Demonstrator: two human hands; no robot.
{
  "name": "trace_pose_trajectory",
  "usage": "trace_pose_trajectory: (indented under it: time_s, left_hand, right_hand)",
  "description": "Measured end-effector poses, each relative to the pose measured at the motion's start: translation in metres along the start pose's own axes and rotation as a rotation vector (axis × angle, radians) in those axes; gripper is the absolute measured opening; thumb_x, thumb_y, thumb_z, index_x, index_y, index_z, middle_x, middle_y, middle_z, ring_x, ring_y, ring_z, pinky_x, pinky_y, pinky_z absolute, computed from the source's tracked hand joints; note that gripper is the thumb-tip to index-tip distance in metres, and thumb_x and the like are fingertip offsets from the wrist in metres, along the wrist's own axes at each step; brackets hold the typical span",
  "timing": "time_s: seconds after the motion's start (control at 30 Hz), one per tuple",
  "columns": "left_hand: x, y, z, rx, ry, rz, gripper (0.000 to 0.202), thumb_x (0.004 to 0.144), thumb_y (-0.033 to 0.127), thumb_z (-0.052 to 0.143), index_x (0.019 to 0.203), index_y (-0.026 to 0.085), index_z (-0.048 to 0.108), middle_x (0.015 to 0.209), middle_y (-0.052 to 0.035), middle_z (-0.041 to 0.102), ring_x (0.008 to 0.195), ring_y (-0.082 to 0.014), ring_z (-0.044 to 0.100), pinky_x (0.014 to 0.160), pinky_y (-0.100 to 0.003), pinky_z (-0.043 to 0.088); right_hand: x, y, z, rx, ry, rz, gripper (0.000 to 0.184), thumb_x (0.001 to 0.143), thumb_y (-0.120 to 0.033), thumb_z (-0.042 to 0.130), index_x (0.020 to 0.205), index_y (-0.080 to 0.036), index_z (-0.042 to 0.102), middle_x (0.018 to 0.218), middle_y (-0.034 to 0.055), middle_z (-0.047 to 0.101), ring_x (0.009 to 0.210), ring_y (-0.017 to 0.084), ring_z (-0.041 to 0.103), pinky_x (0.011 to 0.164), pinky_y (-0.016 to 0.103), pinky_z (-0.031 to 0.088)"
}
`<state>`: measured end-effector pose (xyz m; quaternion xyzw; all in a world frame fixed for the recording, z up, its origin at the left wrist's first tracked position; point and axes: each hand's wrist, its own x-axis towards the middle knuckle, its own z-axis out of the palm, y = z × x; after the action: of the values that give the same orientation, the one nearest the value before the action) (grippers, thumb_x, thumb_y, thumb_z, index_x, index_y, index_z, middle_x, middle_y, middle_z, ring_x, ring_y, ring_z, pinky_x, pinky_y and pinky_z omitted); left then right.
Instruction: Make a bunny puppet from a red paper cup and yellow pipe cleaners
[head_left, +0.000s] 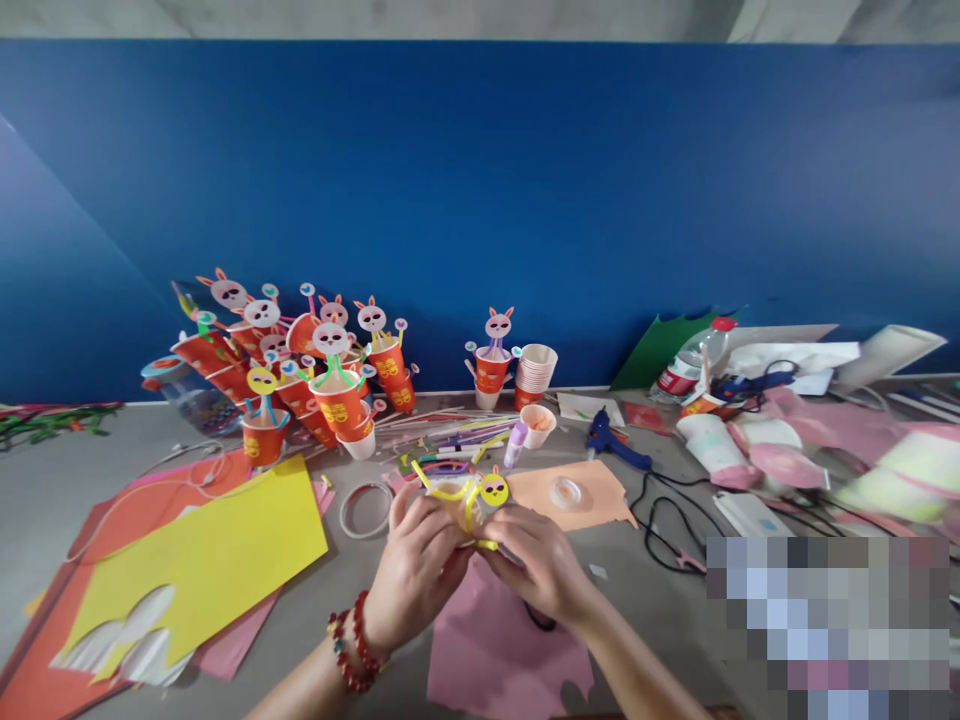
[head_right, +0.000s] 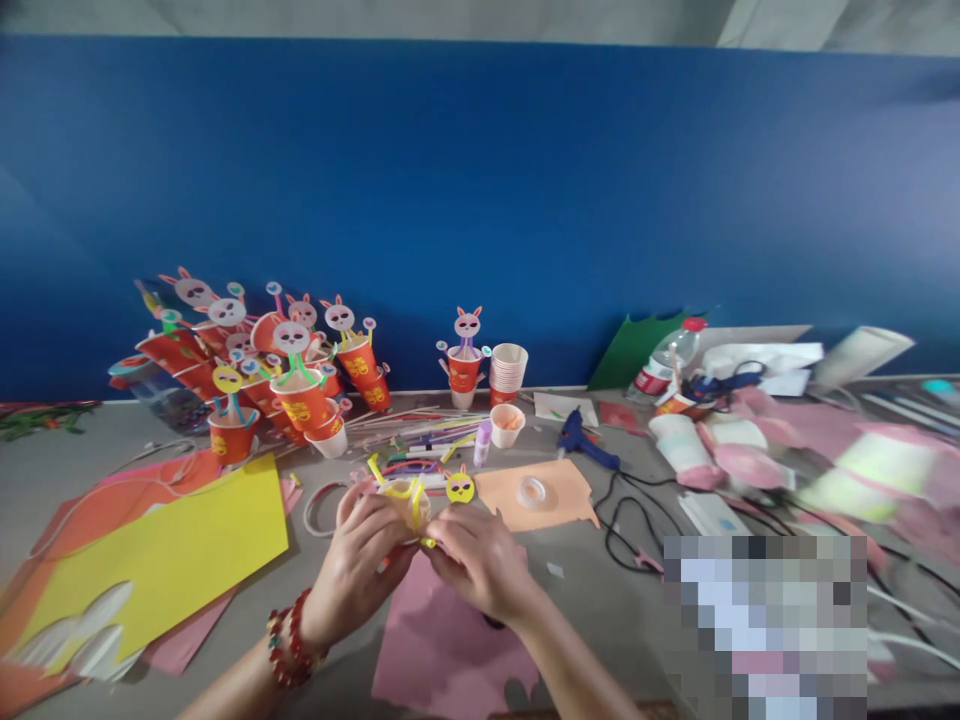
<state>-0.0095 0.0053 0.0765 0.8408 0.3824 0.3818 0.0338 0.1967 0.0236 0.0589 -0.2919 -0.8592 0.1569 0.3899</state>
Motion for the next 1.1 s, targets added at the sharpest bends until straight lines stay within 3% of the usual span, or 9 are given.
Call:
trace_pose_trajectory:
  time_s: [0.3, 0.53, 0.8, 0.93, 1.0, 1.1]
  left_hand:
    - [-0.004, -0.005, 0.006, 0.052, 0.054, 0.017, 0.013, 0.089, 0.012, 0.062, 0.091, 0.024, 0.064, 0.083, 0.0003, 0.074, 0.089, -0.0213, 0.064, 0.111, -0.054, 0.025]
    - [-0.001, -0.006, 0.007, -0.079, 0.069, -0.021, 0.013, 0.088, 0.009, 0.061, 0.088, 0.023, 0.060, 0.084, -0.0010, 0.070, 0.081, -0.0189, 0.059, 0.092, -0.041, 0.040]
    - [-0.003, -0.009, 0.010, -0.119, 0.041, -0.014, 0.015, 0.085, 0.007, 0.058, 0.088, 0.022, 0.060, 0.079, -0.0019, 0.068, 0.076, -0.0190, 0.058, 0.086, -0.040, 0.044]
    - [-0.003, -0.009, 0.011, -0.136, 0.043, 0.004, 0.017, 0.086, 0.005, 0.057, 0.086, 0.022, 0.057, 0.080, -0.0013, 0.068, 0.077, -0.0180, 0.059, 0.090, -0.041, 0.044]
    - [-0.004, -0.010, 0.011, -0.140, 0.040, 0.014, 0.017, 0.086, 0.005, 0.058, 0.087, 0.022, 0.057, 0.081, -0.0012, 0.068, 0.078, -0.0177, 0.058, 0.090, -0.041, 0.043]
    - [-0.006, -0.013, 0.011, -0.144, 0.020, 0.022, 0.016, 0.087, 0.006, 0.059, 0.087, 0.022, 0.056, 0.080, -0.0009, 0.067, 0.076, -0.0174, 0.056, 0.089, -0.040, 0.043]
  right_hand:
    - [-0.002, -0.001, 0.004, 0.002, 0.031, 0.012, 0.012, 0.096, -0.017, 0.056, 0.104, -0.024, 0.062, 0.086, 0.0072, 0.071, 0.077, 0.022, 0.064, 0.069, 0.033, 0.049]
    - [-0.002, -0.004, 0.009, 0.030, 0.066, 0.026, 0.016, 0.096, -0.016, 0.056, 0.107, -0.023, 0.063, 0.086, 0.0074, 0.071, 0.077, 0.022, 0.065, 0.068, 0.032, 0.050]
    - [-0.011, -0.004, 0.018, 0.059, 0.110, 0.078, 0.029, 0.095, -0.019, 0.060, 0.123, -0.026, 0.062, 0.097, 0.0092, 0.073, 0.083, 0.023, 0.069, 0.073, 0.033, 0.055]
    - [-0.014, -0.013, 0.019, 0.060, 0.133, 0.039, 0.021, 0.095, -0.017, 0.056, 0.111, -0.026, 0.066, 0.083, 0.0058, 0.072, 0.072, 0.020, 0.068, 0.066, 0.029, 0.053]
    - [-0.018, -0.012, 0.015, 0.078, 0.096, 0.021, 0.021, 0.094, -0.020, 0.058, 0.113, -0.026, 0.065, 0.082, 0.0049, 0.072, 0.067, 0.018, 0.066, 0.064, 0.028, 0.053]
    - [-0.025, 0.013, -0.011, 0.003, 0.065, 0.116, 0.042, 0.092, -0.032, 0.064, 0.132, -0.026, 0.055, 0.102, 0.0079, 0.074, 0.073, 0.019, 0.068, 0.070, 0.030, 0.056]
